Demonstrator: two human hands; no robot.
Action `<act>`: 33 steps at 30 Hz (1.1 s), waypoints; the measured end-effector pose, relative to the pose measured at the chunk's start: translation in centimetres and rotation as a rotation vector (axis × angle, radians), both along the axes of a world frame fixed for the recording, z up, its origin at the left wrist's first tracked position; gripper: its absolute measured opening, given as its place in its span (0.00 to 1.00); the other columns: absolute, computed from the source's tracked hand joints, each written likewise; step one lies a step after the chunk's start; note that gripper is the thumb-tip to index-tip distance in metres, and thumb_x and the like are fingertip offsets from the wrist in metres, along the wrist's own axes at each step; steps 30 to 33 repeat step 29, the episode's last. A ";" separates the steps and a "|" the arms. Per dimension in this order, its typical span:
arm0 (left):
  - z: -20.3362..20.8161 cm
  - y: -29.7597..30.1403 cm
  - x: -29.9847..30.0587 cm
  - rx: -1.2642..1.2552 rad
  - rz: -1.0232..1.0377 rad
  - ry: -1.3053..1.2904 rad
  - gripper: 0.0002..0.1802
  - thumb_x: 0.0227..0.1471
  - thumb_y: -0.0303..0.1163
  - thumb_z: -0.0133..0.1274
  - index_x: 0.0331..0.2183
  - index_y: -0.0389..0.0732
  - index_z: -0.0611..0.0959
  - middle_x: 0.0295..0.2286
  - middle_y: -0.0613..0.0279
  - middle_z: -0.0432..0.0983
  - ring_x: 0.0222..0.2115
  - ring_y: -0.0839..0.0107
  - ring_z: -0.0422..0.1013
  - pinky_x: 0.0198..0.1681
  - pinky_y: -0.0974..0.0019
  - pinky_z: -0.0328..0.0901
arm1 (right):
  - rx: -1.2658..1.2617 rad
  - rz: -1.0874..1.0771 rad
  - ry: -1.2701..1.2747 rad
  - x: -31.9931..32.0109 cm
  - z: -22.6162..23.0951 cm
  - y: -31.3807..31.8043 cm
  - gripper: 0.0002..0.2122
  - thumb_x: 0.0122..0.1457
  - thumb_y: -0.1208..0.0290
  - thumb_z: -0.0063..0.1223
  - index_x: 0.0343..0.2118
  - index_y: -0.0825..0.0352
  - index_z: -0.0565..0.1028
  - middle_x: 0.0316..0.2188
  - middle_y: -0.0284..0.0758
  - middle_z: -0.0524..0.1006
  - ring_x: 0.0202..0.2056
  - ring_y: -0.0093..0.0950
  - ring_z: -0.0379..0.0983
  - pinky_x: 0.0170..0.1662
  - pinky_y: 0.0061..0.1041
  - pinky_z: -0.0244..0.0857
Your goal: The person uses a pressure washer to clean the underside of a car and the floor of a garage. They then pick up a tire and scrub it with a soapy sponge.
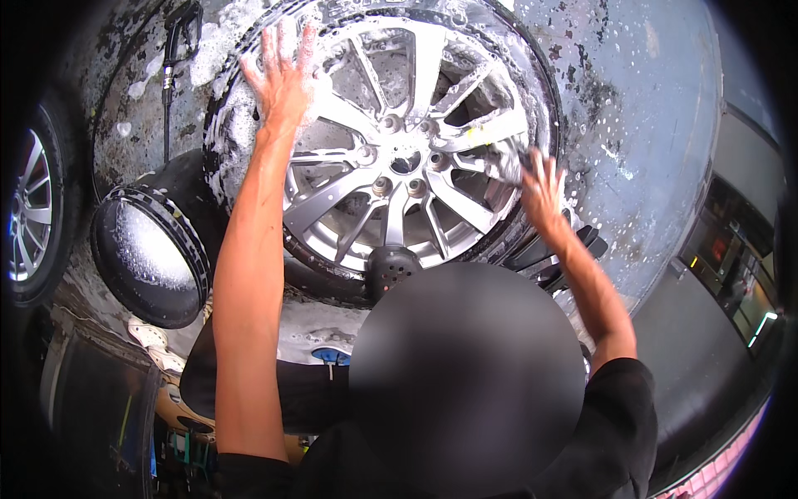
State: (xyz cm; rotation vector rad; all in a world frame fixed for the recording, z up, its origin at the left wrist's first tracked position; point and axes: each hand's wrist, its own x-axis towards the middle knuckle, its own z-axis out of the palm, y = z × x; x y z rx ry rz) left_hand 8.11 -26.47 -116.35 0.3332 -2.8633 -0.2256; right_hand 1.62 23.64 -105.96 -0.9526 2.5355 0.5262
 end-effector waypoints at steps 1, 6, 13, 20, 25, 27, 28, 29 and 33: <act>0.1 0.0 -0.4 0.007 -0.020 0.018 0.48 0.58 0.53 0.51 0.72 0.63 0.47 0.72 0.54 0.35 0.73 0.50 0.30 0.64 0.21 0.28 | -0.072 0.123 0.098 -1.7 -0.8 0.2 0.23 0.54 0.77 0.54 0.56 0.58 0.77 0.66 0.39 0.61 0.64 0.47 0.57 0.60 0.59 0.58; 0.0 -0.4 0.3 0.031 -0.041 0.059 0.48 0.59 0.53 0.50 0.72 0.63 0.45 0.72 0.54 0.35 0.73 0.49 0.29 0.64 0.22 0.26 | -0.012 0.040 0.067 0.6 -0.3 -1.5 0.16 0.58 0.75 0.48 0.47 0.59 0.82 0.63 0.38 0.65 0.60 0.42 0.60 0.55 0.56 0.58; 0.9 0.5 0.4 0.024 -0.047 0.004 0.48 0.59 0.52 0.50 0.72 0.62 0.45 0.72 0.52 0.36 0.72 0.47 0.30 0.64 0.20 0.30 | -0.073 0.105 0.011 -2.0 0.2 -1.7 0.18 0.58 0.72 0.51 0.52 0.58 0.80 0.65 0.40 0.62 0.56 0.43 0.61 0.54 0.53 0.60; 1.1 0.5 -0.3 0.015 -0.034 0.033 0.51 0.56 0.53 0.53 0.72 0.62 0.45 0.73 0.56 0.33 0.72 0.48 0.30 0.64 0.20 0.30 | -0.485 -0.358 0.001 8.1 -4.0 -9.8 0.18 0.61 0.71 0.46 0.51 0.76 0.71 0.53 0.57 0.68 0.51 0.58 0.68 0.54 0.52 0.65; 0.8 -0.2 0.3 0.009 -0.044 -0.005 0.52 0.57 0.55 0.53 0.72 0.62 0.43 0.73 0.56 0.31 0.72 0.47 0.30 0.63 0.19 0.31 | -0.353 -0.216 0.057 3.3 -1.3 -3.6 0.12 0.51 0.74 0.59 0.40 0.66 0.81 0.44 0.45 0.71 0.43 0.44 0.71 0.41 0.43 0.67; 0.2 -0.6 0.2 -0.027 -0.024 -0.012 0.53 0.57 0.55 0.53 0.72 0.61 0.42 0.73 0.55 0.31 0.72 0.47 0.30 0.63 0.20 0.31 | -0.296 -0.277 0.069 3.4 -2.1 -4.9 0.10 0.49 0.74 0.59 0.35 0.70 0.82 0.43 0.47 0.71 0.44 0.44 0.70 0.45 0.44 0.67; -0.2 -0.5 0.2 -0.039 -0.016 -0.014 0.53 0.57 0.56 0.53 0.72 0.61 0.42 0.73 0.55 0.31 0.72 0.47 0.29 0.63 0.20 0.31 | -0.291 -0.382 0.054 4.3 -4.2 -5.9 0.09 0.48 0.75 0.57 0.32 0.70 0.83 0.45 0.46 0.71 0.47 0.44 0.69 0.49 0.46 0.65; -0.1 -0.3 -0.2 -0.069 -0.008 -0.055 0.55 0.56 0.58 0.54 0.72 0.60 0.42 0.73 0.54 0.30 0.72 0.46 0.29 0.66 0.23 0.30 | -0.432 -0.362 0.088 5.7 -7.0 -7.2 0.09 0.46 0.75 0.58 0.30 0.70 0.83 0.50 0.46 0.71 0.51 0.42 0.68 0.51 0.47 0.66; -0.1 -0.3 -0.2 -0.069 -0.008 -0.055 0.55 0.56 0.58 0.54 0.72 0.60 0.42 0.73 0.54 0.30 0.72 0.46 0.29 0.66 0.23 0.30 | -0.432 -0.362 0.088 5.7 -7.0 -7.2 0.09 0.46 0.75 0.58 0.30 0.70 0.83 0.50 0.46 0.71 0.51 0.42 0.68 0.51 0.47 0.66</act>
